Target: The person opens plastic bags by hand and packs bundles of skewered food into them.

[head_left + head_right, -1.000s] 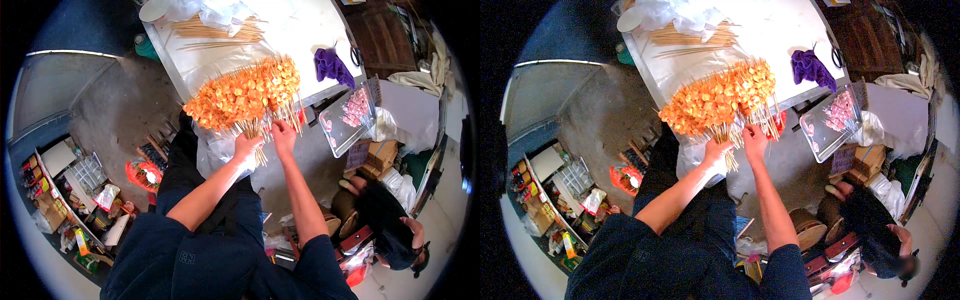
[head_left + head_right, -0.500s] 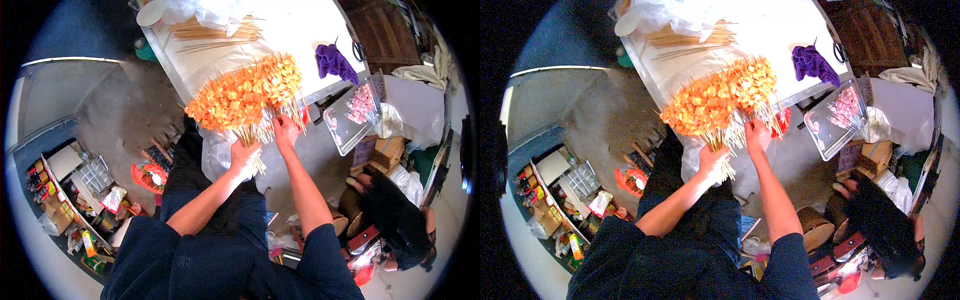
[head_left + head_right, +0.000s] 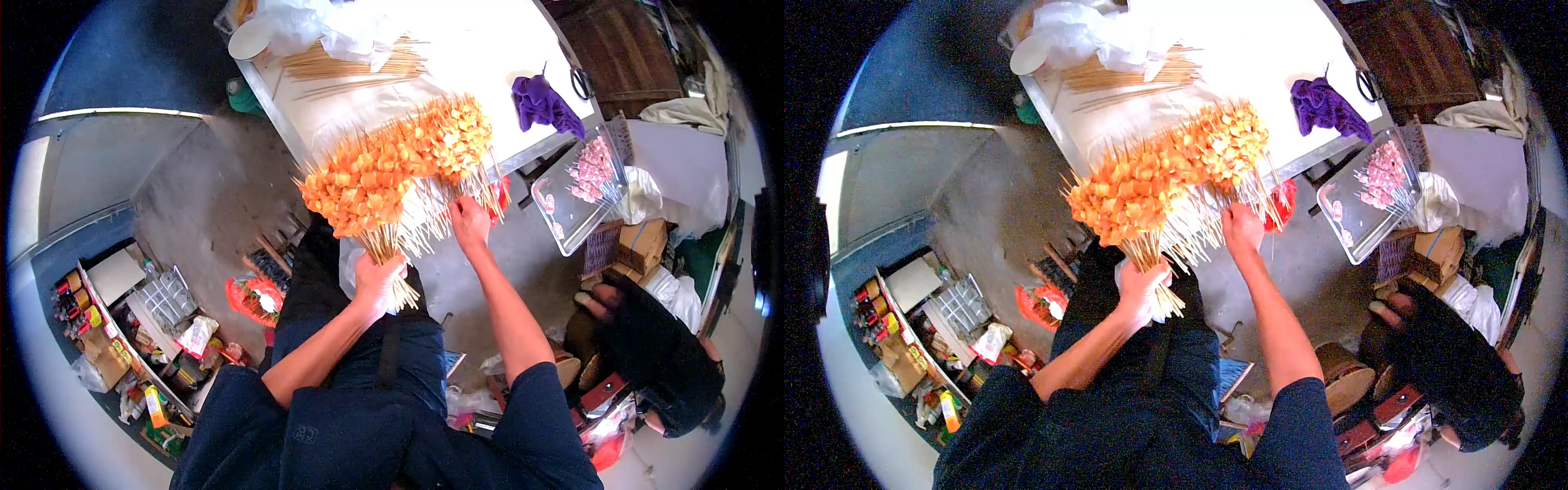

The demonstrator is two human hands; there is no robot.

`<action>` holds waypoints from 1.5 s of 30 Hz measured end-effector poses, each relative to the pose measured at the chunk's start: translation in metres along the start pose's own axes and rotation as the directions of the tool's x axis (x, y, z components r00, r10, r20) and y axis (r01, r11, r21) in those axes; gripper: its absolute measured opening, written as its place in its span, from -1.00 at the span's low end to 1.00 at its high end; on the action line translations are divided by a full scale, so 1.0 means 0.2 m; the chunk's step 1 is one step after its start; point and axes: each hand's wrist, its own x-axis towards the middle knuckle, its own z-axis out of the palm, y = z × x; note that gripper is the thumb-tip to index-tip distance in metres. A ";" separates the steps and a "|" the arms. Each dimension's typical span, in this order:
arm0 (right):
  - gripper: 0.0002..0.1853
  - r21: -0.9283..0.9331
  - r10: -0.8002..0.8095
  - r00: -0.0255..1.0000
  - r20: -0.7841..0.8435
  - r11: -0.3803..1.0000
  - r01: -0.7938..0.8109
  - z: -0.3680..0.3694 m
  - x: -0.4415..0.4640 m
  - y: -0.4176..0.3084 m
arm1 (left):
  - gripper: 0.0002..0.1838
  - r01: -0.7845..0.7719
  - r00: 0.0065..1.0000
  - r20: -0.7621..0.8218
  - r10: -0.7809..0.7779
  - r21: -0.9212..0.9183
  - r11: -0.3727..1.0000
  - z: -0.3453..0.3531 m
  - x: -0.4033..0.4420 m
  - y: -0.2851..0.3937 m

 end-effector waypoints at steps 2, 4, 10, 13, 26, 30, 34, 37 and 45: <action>-0.80 0.085 0.049 0.997 -0.053 0.995 -0.044 -0.02 -0.02 -0.05 | -0.89 -0.024 1.000 0.012 0.023 0.027 0.999 0.00 -0.03 0.00; -0.79 0.174 0.101 0.990 -0.100 0.981 -0.083 -0.03 -0.05 -0.09 | -0.90 -0.024 0.999 0.027 0.023 0.009 1.000 0.01 -0.04 0.00; -0.66 0.754 0.271 0.804 0.530 0.283 -0.593 -0.17 -0.27 -0.41 | -0.91 0.018 0.999 0.048 -0.020 0.041 0.999 0.00 -0.05 0.02; -0.65 0.629 -0.031 0.661 0.750 0.345 -0.697 -0.20 -0.40 -0.52 | -0.84 0.007 0.987 0.159 -0.022 0.096 0.995 -0.01 -0.08 0.04; -0.66 0.691 -0.198 0.673 0.713 0.039 -0.721 -0.47 -0.74 -0.89 | -0.60 -0.557 0.781 0.618 0.089 0.626 0.546 -0.16 -0.52 0.16; -0.84 0.714 -0.130 0.726 0.675 -0.131 -0.688 -0.49 -0.75 -0.90 | -0.51 -0.467 0.773 0.560 -0.299 0.820 0.330 -0.29 -0.60 0.26; -0.82 0.690 -0.004 0.692 0.722 -0.077 -0.720 -0.66 -0.79 -0.95 | -0.63 -0.248 0.814 0.444 -0.376 0.850 0.465 -0.42 -0.65 0.47; -0.79 0.713 0.032 0.733 0.680 -0.264 -0.650 -0.64 -0.90 -1.01 | -0.65 -0.206 0.837 0.434 -0.333 0.814 0.542 -0.57 -0.63 0.59; -0.87 0.729 0.048 0.784 0.619 -0.408 -0.550 -0.57 -0.99 -1.30 | -0.85 -0.310 0.919 0.391 -0.047 0.792 0.526 -0.93 -0.42 0.89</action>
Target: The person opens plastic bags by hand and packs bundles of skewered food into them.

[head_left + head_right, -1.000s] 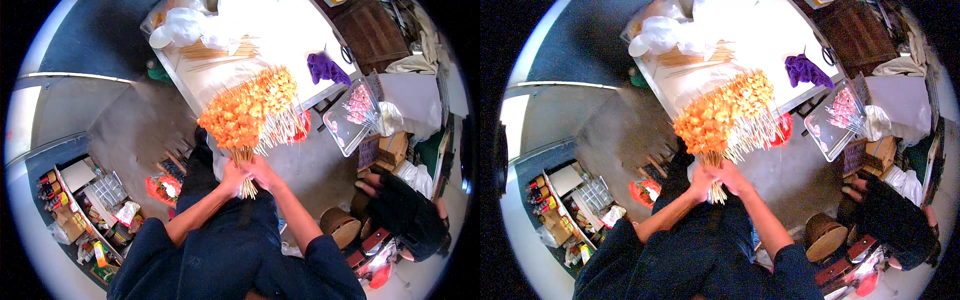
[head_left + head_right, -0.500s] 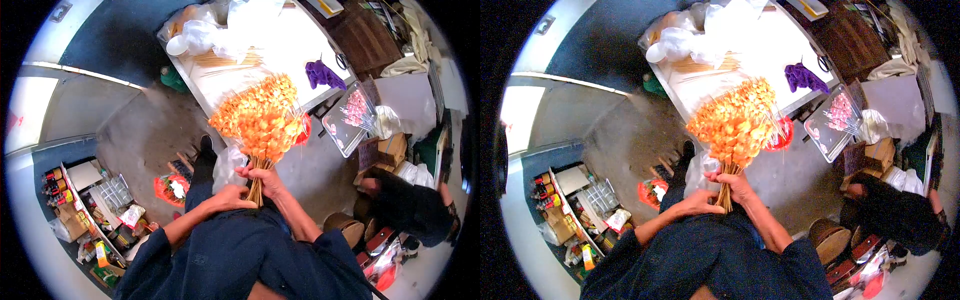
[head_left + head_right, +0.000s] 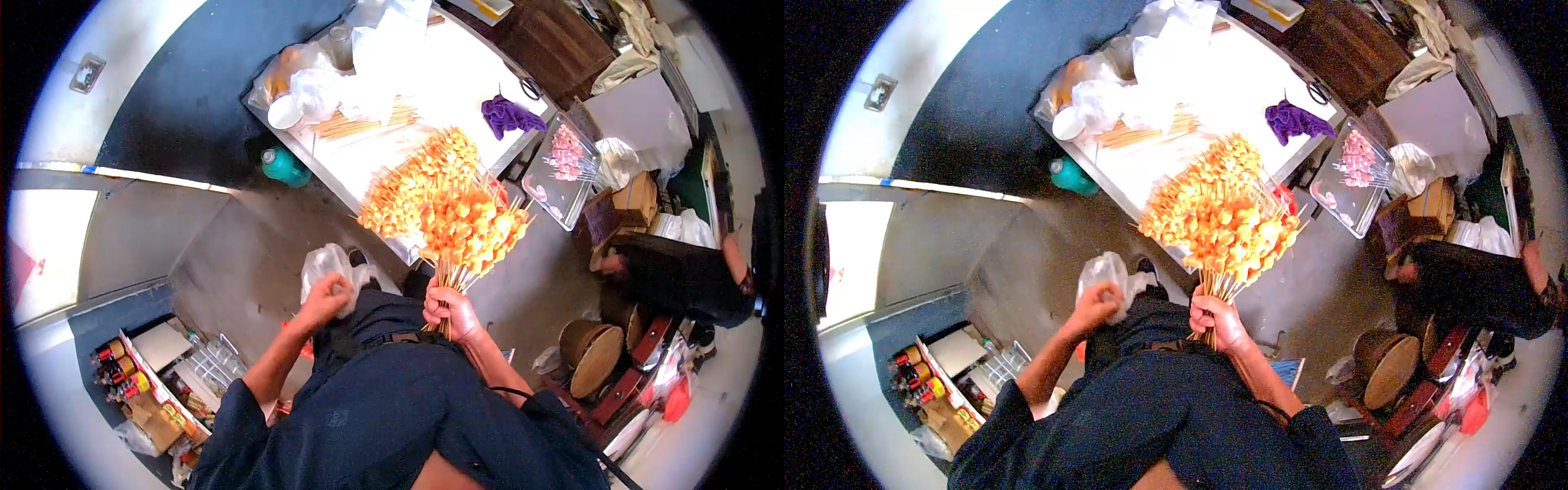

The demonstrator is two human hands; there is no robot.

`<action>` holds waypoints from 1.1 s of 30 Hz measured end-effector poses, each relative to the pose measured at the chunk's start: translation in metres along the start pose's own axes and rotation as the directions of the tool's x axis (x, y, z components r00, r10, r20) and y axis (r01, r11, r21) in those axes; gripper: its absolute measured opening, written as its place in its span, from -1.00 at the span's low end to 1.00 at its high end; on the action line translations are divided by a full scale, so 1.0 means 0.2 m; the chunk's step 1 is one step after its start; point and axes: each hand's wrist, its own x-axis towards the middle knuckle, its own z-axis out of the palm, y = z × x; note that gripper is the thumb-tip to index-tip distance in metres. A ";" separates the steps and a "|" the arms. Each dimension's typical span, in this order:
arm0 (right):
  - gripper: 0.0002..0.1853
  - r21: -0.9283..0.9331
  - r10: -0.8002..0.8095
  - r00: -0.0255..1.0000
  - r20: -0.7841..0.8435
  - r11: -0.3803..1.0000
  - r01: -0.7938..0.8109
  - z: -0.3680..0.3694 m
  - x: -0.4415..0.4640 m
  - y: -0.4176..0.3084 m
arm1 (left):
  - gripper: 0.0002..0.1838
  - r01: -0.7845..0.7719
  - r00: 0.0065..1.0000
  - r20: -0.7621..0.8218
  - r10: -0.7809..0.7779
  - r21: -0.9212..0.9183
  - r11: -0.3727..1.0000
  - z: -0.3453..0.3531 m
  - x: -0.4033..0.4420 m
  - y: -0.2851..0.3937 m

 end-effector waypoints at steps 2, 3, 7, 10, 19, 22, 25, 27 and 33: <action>-0.88 -0.034 -0.040 0.997 -0.060 0.999 0.038 0.06 0.03 0.04 | -0.91 -0.077 0.981 -0.179 0.073 -0.018 0.997 -0.14 0.05 0.03; -0.88 -0.063 -0.079 0.994 -0.079 0.995 0.074 0.10 0.04 0.05 | -0.91 -0.123 0.956 -0.263 0.131 0.044 0.991 -0.21 0.09 0.04; -0.86 -0.099 -0.151 0.978 -0.141 0.985 0.138 0.22 0.10 0.07 | -0.91 -0.182 0.902 -0.423 0.082 -0.202 0.962 -0.48 0.10 0.31; -0.89 -0.191 -0.219 0.965 -0.141 0.963 0.191 0.30 0.14 0.10 | -0.89 -0.374 0.835 -0.503 0.223 -0.221 0.901 -0.64 0.16 0.42; -0.96 -0.604 -0.375 0.926 -0.044 0.748 0.274 0.46 0.25 0.16 | -0.76 -0.513 0.774 -0.525 0.353 -0.194 0.836 -0.93 0.23 0.77; -0.97 -0.681 -0.416 0.909 0.024 0.659 0.319 0.54 0.28 0.21 | -0.72 -0.533 0.761 -0.513 0.398 -0.143 0.834 -0.97 0.27 0.88; -0.93 -0.701 -0.446 0.883 0.147 0.583 0.411 0.60 0.33 0.23 | -0.74 -0.483 0.819 -0.427 0.382 -0.155 0.862 -1.01 0.24 1.02; -0.91 -0.748 -0.472 0.866 0.164 0.513 0.421 0.63 0.36 0.24 | -0.76 -0.414 0.876 -0.349 0.334 -0.186 0.891 -1.03 0.20 1.11; -0.75 -0.656 -0.642 0.634 0.431 0.259 0.709 0.64 0.48 0.25 | -0.71 -0.241 0.969 -0.114 0.220 -0.221 0.945 -1.02 0.11 1.29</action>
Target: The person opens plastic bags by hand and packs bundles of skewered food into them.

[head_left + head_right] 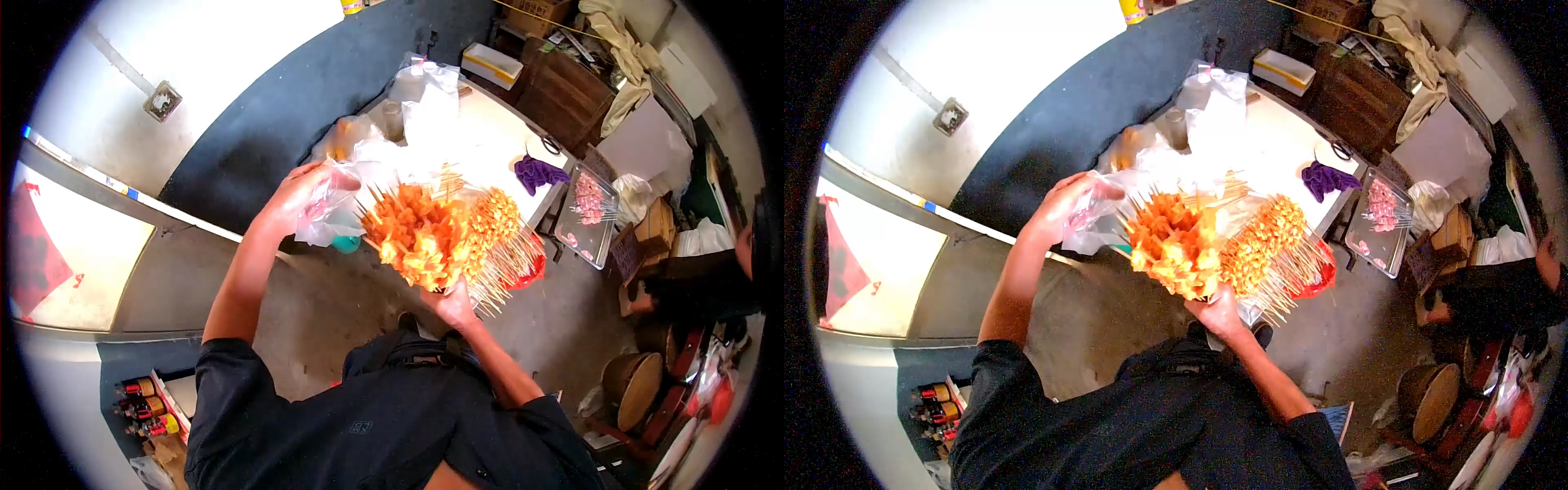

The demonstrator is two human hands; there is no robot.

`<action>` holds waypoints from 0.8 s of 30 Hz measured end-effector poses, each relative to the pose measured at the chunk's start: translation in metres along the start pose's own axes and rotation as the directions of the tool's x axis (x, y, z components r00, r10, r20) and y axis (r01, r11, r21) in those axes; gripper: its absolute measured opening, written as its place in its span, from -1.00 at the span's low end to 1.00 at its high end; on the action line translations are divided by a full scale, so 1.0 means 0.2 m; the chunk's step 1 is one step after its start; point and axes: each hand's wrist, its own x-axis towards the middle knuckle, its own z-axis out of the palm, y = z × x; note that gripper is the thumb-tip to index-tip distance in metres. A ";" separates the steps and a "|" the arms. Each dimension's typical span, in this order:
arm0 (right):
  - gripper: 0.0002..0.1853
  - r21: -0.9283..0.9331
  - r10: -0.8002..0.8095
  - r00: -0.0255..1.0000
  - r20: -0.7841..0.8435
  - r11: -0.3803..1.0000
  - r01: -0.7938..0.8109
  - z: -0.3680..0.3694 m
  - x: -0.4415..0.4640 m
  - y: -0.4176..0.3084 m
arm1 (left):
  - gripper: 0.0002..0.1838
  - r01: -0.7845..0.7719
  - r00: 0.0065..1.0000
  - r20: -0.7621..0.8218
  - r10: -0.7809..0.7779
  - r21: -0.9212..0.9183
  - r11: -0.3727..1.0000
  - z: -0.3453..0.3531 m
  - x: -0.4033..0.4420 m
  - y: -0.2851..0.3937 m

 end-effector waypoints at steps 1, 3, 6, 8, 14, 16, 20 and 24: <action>-0.69 -0.035 -0.048 0.999 0.020 0.998 0.048 0.00 0.02 -0.03 | -0.71 -0.019 0.999 0.049 0.018 0.026 0.999 -0.01 -0.02 0.03; -0.67 0.085 -0.027 0.998 -0.050 0.996 0.031 0.02 0.06 0.07 | -0.72 -0.061 0.994 0.098 0.047 0.140 0.988 -0.02 -0.05 0.08; -0.61 0.016 -0.062 0.995 -0.073 0.998 0.063 -0.03 0.09 0.15 | -0.73 -0.063 0.988 0.155 0.030 0.216 0.974 0.00 -0.12 0.18; -0.63 -0.466 -0.080 0.996 0.035 0.881 0.087 -0.08 0.08 -0.10 | -0.74 -0.060 0.976 0.215 0.015 0.205 0.977 -0.01 -0.11 0.21; -0.77 -0.684 -0.161 0.984 0.072 0.710 0.166 -0.09 0.03 -0.11 | -0.74 -0.165 0.967 0.212 0.138 0.115 0.980 0.06 -0.04 0.16; -0.76 -0.708 -0.130 0.987 0.089 0.689 0.155 -0.09 0.02 -0.13 | -0.75 -0.115 0.974 0.209 0.087 0.124 0.986 0.05 -0.04 0.16; -0.75 -0.713 -0.077 0.996 0.047 0.696 0.087 -0.10 -0.01 -0.15 | -0.75 -0.102 0.917 0.397 -0.030 0.307 0.946 0.04 -0.06 0.16; -0.69 -0.674 -0.035 0.998 -0.047 0.739 -0.006 -0.15 -0.03 -0.09 | -0.77 -0.111 0.911 0.409 -0.056 0.372 0.921 0.02 -0.08 0.13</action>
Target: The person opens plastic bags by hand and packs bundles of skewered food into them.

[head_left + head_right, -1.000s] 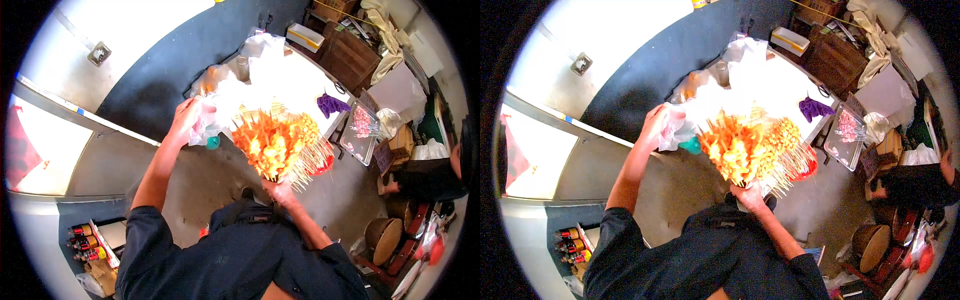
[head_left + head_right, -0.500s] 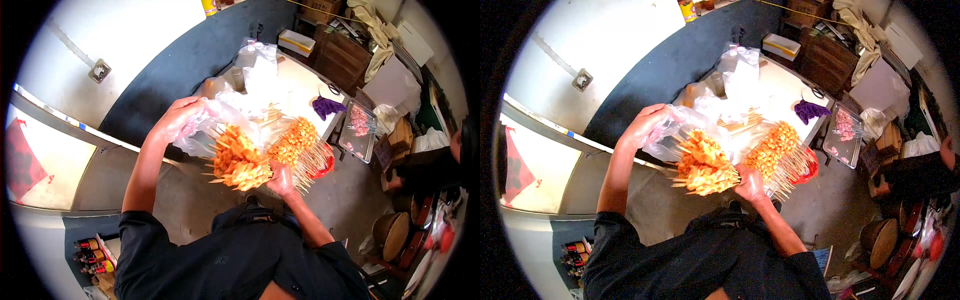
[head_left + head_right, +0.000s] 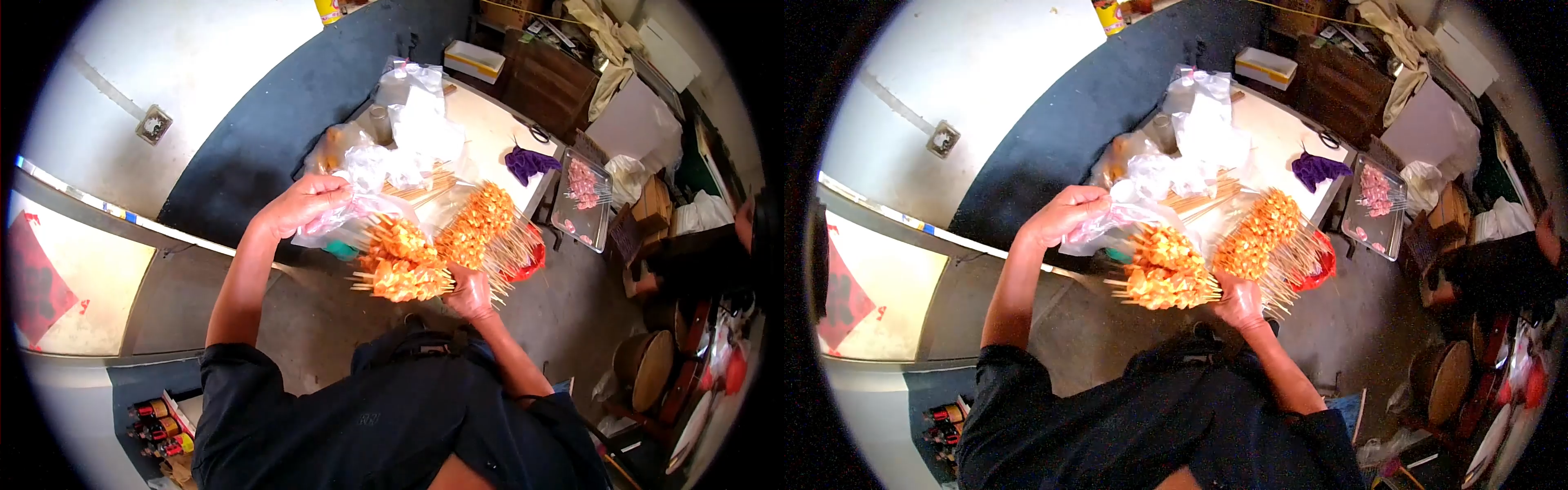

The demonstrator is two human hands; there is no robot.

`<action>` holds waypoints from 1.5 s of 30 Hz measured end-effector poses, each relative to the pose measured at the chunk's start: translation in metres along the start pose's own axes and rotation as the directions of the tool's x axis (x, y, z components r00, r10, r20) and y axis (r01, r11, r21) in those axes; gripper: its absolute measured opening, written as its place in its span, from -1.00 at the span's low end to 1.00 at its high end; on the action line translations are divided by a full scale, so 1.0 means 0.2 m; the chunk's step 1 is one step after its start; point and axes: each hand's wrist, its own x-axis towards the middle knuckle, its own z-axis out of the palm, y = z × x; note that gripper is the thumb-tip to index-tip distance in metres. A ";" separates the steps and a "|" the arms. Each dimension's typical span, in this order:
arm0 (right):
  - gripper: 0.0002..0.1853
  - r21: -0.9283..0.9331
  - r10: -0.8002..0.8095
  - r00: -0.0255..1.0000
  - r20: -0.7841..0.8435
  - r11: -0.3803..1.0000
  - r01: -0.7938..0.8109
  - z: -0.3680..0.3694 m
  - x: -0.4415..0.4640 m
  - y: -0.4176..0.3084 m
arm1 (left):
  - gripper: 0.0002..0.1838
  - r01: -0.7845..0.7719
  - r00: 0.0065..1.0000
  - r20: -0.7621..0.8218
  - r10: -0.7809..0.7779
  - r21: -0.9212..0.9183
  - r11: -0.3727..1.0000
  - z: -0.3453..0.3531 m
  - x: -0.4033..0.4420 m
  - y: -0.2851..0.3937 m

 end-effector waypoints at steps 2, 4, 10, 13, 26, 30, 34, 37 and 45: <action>-0.64 -0.014 0.038 0.999 -0.025 0.999 -0.038 0.02 -0.02 0.05 | -0.78 -0.006 1.000 0.017 0.006 -0.003 1.000 0.00 0.00 -0.05; -0.65 0.029 0.052 0.998 -0.047 0.998 -0.051 0.04 -0.04 0.07 | -0.76 -0.008 0.985 -0.171 0.019 0.067 0.998 0.03 -0.01 -0.10; -0.62 0.268 0.159 0.987 -0.037 0.953 -0.144 0.12 -0.10 0.17 | -0.81 -0.165 0.967 -0.159 0.201 0.210 0.964 0.12 0.03 -0.33; -0.70 0.321 0.340 0.939 0.049 0.885 -0.338 0.11 -0.11 0.16 | -0.85 0.080 0.982 -0.173 -0.080 -0.007 0.997 0.16 0.02 -0.29; -0.68 -0.204 0.234 0.966 -0.113 0.946 -0.253 0.15 -0.17 0.25 | -0.81 -0.355 0.859 -0.503 0.096 -0.449 0.820 0.24 0.38 -0.24; -0.73 -0.238 0.189 0.975 -0.116 0.948 -0.212 0.13 -0.18 0.25 | -0.80 -0.357 0.833 -0.548 0.076 -0.427 0.831 0.28 0.44 -0.20; -0.74 -0.221 0.195 0.974 -0.115 0.951 -0.216 0.13 -0.19 0.25 | -0.80 -0.233 0.972 -0.129 0.198 -0.388 0.892 0.26 0.37 -0.17; -0.73 -0.262 0.268 0.962 -0.055 0.926 -0.273 0.13 -0.19 0.27 | -0.79 -0.118 0.980 0.127 0.153 -0.252 0.960 0.20 0.32 -0.16; -0.71 -0.106 0.463 0.882 -0.084 0.876 -0.470 0.12 -0.22 0.31 | -0.78 -0.147 0.978 -0.127 0.166 0.149 0.978 0.25 0.16 -0.34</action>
